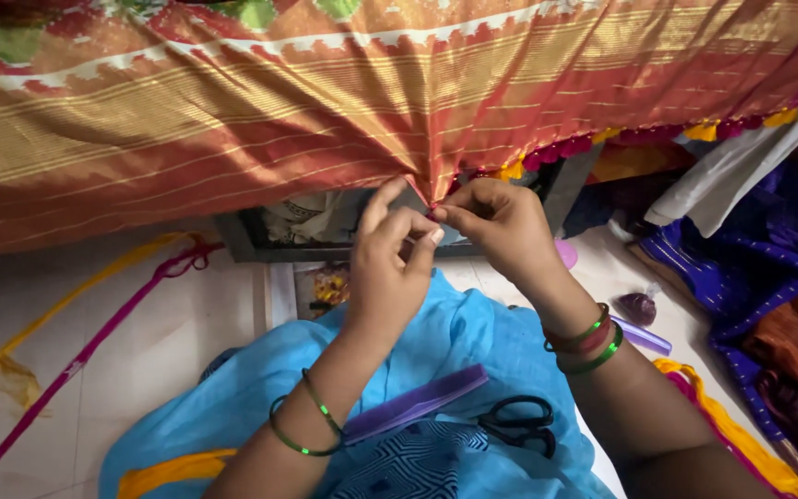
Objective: The person is seen attaching decorative tassels and ribbons to a fabric garment, likely a saree.
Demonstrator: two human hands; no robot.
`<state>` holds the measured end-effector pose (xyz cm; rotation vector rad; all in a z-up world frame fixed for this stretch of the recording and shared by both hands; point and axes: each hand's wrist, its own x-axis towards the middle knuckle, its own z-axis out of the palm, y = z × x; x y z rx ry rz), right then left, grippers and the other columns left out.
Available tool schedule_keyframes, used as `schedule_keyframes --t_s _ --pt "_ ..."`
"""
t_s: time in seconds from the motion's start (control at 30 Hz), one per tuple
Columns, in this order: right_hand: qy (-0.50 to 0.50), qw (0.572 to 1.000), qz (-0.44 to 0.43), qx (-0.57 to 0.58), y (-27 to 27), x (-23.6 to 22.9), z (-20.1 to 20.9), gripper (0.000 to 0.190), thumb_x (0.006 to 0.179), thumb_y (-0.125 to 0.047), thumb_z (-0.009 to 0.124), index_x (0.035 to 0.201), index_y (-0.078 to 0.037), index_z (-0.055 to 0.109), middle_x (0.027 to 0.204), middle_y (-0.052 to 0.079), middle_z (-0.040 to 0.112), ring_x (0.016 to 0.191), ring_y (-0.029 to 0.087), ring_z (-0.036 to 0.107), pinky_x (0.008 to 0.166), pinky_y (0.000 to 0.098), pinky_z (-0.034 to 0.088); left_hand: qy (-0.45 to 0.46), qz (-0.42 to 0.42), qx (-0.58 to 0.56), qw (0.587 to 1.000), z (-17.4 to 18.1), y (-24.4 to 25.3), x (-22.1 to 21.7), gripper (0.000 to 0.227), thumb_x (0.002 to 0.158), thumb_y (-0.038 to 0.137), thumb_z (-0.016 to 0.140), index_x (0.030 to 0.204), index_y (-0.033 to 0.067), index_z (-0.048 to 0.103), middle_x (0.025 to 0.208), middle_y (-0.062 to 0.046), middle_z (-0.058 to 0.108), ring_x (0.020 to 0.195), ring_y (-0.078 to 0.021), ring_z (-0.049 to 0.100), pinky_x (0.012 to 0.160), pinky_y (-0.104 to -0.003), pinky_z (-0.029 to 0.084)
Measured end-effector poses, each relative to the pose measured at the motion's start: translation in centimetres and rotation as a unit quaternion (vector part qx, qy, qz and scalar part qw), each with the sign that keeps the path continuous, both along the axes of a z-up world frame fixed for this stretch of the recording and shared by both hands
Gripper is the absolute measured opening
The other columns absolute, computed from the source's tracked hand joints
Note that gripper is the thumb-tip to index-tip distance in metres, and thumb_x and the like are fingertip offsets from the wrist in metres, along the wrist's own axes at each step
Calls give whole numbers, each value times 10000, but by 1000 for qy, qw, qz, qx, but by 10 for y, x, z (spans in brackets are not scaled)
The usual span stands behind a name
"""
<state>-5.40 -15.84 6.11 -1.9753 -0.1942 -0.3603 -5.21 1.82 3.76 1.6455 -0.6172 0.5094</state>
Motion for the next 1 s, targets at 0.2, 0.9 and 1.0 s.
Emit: schedule_keyframes --t_s 0.2,0.9,1.0 --pt "-14 999 -24 -20 0 1 -3 140 890 -131 791 874 -5 732 765 -2 709 710 41 600 620 225 470 113 -100 -113 982 -16 -7 8 56 908 27 744 940 29 698 1203 -103 691 971 -149 677 836 -252 542" --pt "-247 939 16 -238 18 -36 48 265 893 41 694 1141 -50 671 968 85 670 936 283 665 795 379 538 245 -158 -179 940 -15 -4 7 49 1000 88 686 1006 39 686 902 -10 678 837 -76 618 768 -250 512" --pt "-244 951 34 -186 27 -32 38 325 886 29 706 1203 -15 645 1018 82 698 947 267 680 793 362 545 272 -211 -254 904 -16 -2 10 22 1013 63 638 1012 42 633 919 -12 677 877 -91 651 822 -257 537"
